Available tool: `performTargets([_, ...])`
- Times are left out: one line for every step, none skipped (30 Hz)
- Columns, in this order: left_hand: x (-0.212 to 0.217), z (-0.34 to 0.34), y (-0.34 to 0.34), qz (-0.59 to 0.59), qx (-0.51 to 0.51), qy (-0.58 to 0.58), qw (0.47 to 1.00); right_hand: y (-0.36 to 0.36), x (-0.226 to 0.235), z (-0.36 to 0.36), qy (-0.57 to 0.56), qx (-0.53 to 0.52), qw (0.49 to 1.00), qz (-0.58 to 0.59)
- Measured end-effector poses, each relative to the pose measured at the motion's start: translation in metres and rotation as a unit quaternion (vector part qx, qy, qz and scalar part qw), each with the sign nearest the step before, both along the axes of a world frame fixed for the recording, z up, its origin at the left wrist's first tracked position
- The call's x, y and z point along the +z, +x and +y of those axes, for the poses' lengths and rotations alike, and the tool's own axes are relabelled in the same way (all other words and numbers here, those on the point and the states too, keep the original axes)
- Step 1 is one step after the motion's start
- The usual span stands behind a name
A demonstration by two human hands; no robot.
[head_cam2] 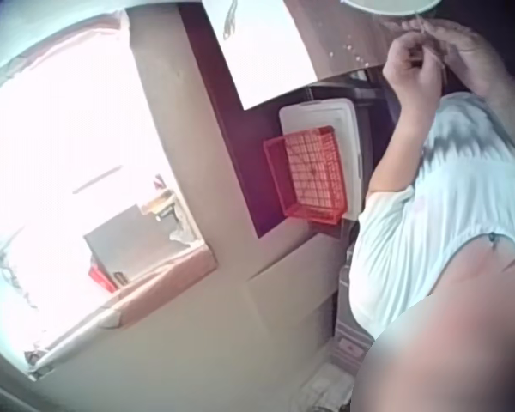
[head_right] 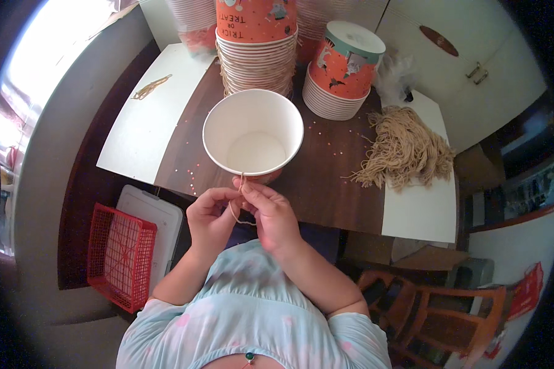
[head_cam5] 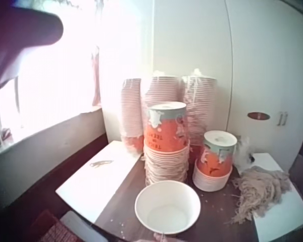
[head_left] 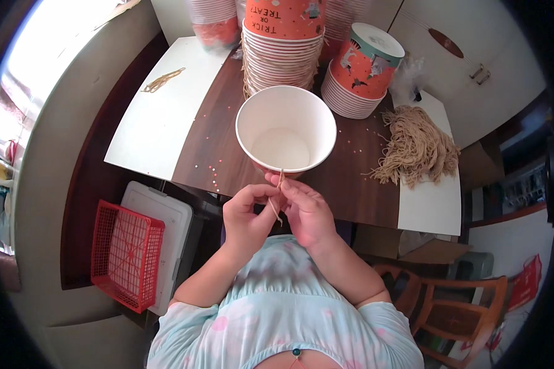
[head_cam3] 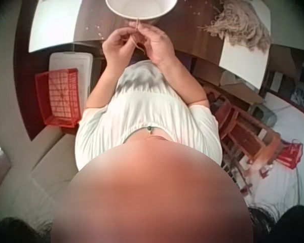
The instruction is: Attaching string handles to paper buckets for packaging.
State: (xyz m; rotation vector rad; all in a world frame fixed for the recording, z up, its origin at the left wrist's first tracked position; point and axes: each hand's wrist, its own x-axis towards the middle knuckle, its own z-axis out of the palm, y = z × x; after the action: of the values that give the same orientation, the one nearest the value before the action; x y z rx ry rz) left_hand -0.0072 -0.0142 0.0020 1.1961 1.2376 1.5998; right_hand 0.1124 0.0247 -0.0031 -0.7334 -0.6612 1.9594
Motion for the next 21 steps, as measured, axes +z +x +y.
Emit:
performTargets([-0.001, 0.001, 0.000, 0.000, 0.000, -0.001, 1.000, 0.001, -0.002, 0.000, -0.001, 0.000, 1.000, 0.000])
performTargets([-0.003, 0.002, -0.001, -0.008, 0.001, -0.003, 1.000, 0.003, -0.003, 0.000, 0.004, -0.006, 1.000, -0.018])
performTargets([-0.004, 0.003, -0.002, -0.018, 0.001, -0.006, 1.000, 0.004, -0.005, 0.000, 0.007, -0.012, 0.999, -0.037])
performTargets([-0.004, 0.003, -0.002, -0.018, 0.002, -0.007, 1.000, 0.004, -0.006, 0.000, 0.006, -0.011, 0.999, -0.037])
performTargets([-0.003, 0.003, -0.002, -0.008, 0.008, -0.005, 1.000, 0.004, -0.006, 0.000, 0.009, -0.004, 0.999, -0.032])
performTargets([-0.002, 0.004, -0.002, 0.002, 0.013, -0.002, 1.000, 0.005, -0.007, 0.001, 0.012, 0.003, 1.000, -0.028])
performTargets([-0.001, 0.004, -0.002, 0.002, 0.013, -0.003, 1.000, 0.006, -0.007, 0.001, 0.012, 0.003, 1.000, -0.028])
performTargets([-0.001, 0.004, -0.003, 0.027, 0.022, 0.004, 0.999, 0.006, -0.007, 0.002, 0.007, 0.013, 1.000, -0.017])
performTargets([-0.001, 0.004, -0.003, 0.052, 0.031, 0.011, 0.998, 0.007, -0.007, 0.002, 0.001, 0.023, 1.000, -0.006])
performTargets([0.001, 0.005, -0.002, 0.052, 0.031, 0.011, 0.998, 0.006, -0.007, 0.002, 0.001, 0.023, 1.000, -0.006])
performTargets([0.004, 0.006, -0.001, 0.088, 0.047, 0.038, 0.994, 0.006, -0.005, 0.001, -0.001, 0.022, 1.000, -0.002])
performTargets([0.006, 0.006, 0.000, 0.124, 0.063, 0.064, 0.988, 0.006, -0.004, 0.001, -0.002, 0.021, 1.000, 0.002])
performTargets([0.008, 0.006, 0.000, 0.124, 0.063, 0.064, 0.988, 0.005, 0.000, -0.001, -0.003, 0.021, 1.000, 0.002])
performTargets([0.009, 0.006, 0.000, 0.137, 0.067, 0.063, 0.986, 0.002, 0.004, -0.004, 0.024, 0.001, 1.000, -0.017])
performTargets([0.010, 0.006, 0.000, 0.150, 0.071, 0.063, 0.984, -0.001, 0.007, -0.006, 0.050, -0.020, 0.998, -0.037])
performTargets([0.011, 0.006, -0.001, 0.150, 0.071, 0.063, 0.984, -0.003, 0.007, -0.009, 0.050, -0.020, 0.998, -0.037])
performTargets([0.011, 0.008, -0.002, 0.153, 0.073, 0.053, 0.984, -0.005, 0.007, -0.011, 0.076, -0.040, 0.995, -0.059])
performTargets([0.011, 0.009, -0.003, 0.155, 0.077, 0.042, 0.984, -0.006, 0.007, -0.013, 0.102, -0.059, 0.990, -0.080])
performTargets([0.011, 0.009, -0.003, 0.156, 0.077, 0.042, 0.984, -0.006, 0.007, -0.012, 0.102, -0.058, 0.990, -0.080])
performTargets([0.011, 0.010, -0.004, 0.111, 0.059, 0.012, 0.992, -0.006, 0.006, -0.011, 0.085, -0.055, 0.993, -0.064])
performTargets([0.011, 0.010, -0.004, 0.066, 0.041, -0.017, 0.997, -0.007, 0.006, -0.010, 0.067, -0.053, 0.995, -0.048])
